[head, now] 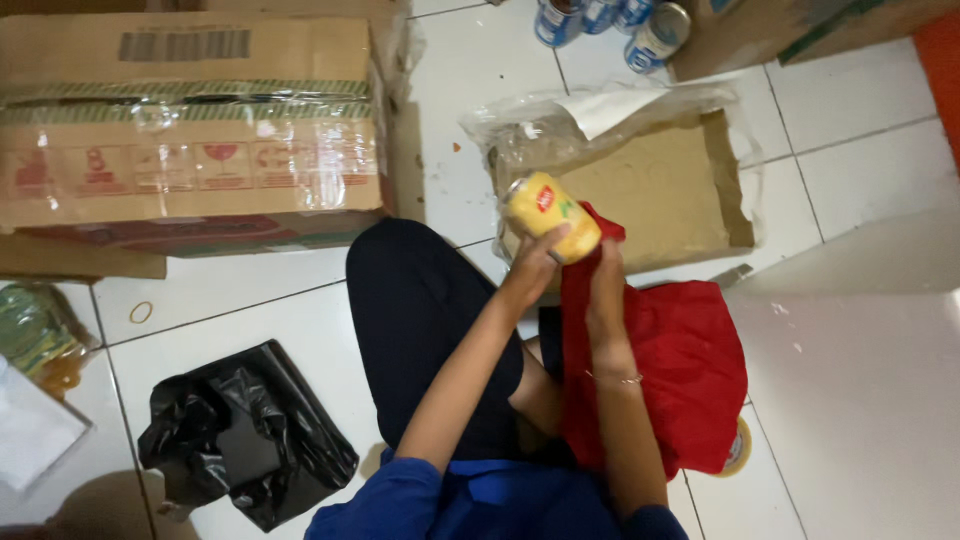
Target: The person picks up beverage cans one by one from a bin and a tray, wipes the top and sides of each can with a red cloth, and places the cleaned cans into a cardboard tray on the floor.
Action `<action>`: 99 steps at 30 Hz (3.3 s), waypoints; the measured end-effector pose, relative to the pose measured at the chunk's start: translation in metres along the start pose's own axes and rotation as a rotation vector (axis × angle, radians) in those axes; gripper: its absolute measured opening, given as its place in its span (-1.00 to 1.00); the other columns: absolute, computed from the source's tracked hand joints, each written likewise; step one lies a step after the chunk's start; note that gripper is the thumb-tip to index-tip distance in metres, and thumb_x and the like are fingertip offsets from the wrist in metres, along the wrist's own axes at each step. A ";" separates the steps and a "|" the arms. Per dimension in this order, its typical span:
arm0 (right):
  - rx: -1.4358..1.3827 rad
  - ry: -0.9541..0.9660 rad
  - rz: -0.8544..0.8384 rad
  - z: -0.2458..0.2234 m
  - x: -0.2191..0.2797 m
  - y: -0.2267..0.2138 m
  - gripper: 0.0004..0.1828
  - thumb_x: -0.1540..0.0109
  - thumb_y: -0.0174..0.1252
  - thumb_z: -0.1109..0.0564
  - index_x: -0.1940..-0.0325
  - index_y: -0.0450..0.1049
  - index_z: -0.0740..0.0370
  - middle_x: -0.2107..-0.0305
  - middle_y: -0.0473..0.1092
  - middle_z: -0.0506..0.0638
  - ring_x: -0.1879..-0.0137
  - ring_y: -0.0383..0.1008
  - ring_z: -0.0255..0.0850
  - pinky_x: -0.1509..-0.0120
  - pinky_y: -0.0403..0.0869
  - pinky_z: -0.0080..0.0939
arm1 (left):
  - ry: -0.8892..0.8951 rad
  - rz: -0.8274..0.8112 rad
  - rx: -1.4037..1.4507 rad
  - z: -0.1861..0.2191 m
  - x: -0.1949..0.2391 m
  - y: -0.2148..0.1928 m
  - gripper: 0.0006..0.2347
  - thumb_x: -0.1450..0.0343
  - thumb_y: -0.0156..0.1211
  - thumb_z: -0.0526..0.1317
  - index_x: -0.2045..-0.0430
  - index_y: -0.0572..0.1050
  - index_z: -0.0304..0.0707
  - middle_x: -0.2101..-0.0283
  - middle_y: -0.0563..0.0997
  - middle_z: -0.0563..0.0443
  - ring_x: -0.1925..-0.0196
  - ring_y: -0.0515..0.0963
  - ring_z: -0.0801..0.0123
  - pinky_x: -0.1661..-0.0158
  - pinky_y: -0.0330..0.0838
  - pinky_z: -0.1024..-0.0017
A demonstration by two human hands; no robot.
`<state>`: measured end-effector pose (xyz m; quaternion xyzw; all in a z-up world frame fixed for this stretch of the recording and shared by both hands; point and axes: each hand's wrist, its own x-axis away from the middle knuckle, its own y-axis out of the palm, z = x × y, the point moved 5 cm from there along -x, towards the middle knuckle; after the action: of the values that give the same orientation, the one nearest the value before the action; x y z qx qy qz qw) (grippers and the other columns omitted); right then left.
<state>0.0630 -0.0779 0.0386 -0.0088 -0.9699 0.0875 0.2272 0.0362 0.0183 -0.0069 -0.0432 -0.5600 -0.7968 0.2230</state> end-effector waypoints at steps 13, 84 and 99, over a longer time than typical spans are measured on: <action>-0.272 0.198 -0.301 0.100 -0.059 -0.093 -0.69 -0.43 0.36 -0.06 -0.12 0.66 0.19 0.10 0.64 0.22 -0.03 0.74 0.07 -0.11 0.69 0.26 | 0.393 -0.202 -0.607 0.016 0.010 0.027 0.04 0.01 0.92 -0.28 -0.45 0.37 -0.29 -0.28 0.53 -0.21 -0.50 0.46 0.07 -0.58 0.18 -0.01; -0.350 0.307 -0.044 0.022 0.025 -0.066 -0.04 -0.41 0.32 -0.29 -0.70 0.18 0.32 -0.53 0.25 0.31 -0.66 0.24 0.15 -0.71 0.19 0.31 | 0.066 0.002 -0.450 -0.021 0.007 0.009 -0.34 -0.27 0.73 -0.38 -0.28 0.49 -0.31 -0.09 0.71 -0.13 -0.12 0.73 0.17 -0.14 0.66 0.08; -0.428 0.202 0.006 0.090 -0.041 -0.118 -0.33 -0.41 0.38 -0.24 -0.44 0.50 0.23 -0.25 0.51 0.15 -0.42 0.51 0.08 -0.62 0.35 0.22 | 0.067 -0.138 -0.435 -0.021 0.012 0.018 -0.31 -0.18 0.73 -0.51 -0.25 0.50 -0.36 -0.03 0.73 -0.13 -0.07 0.76 0.16 -0.09 0.72 0.10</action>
<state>0.0625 -0.2110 -0.0383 -0.0682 -0.9387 -0.1209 0.3156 0.0369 -0.0093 0.0046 -0.0253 -0.3690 -0.9130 0.1720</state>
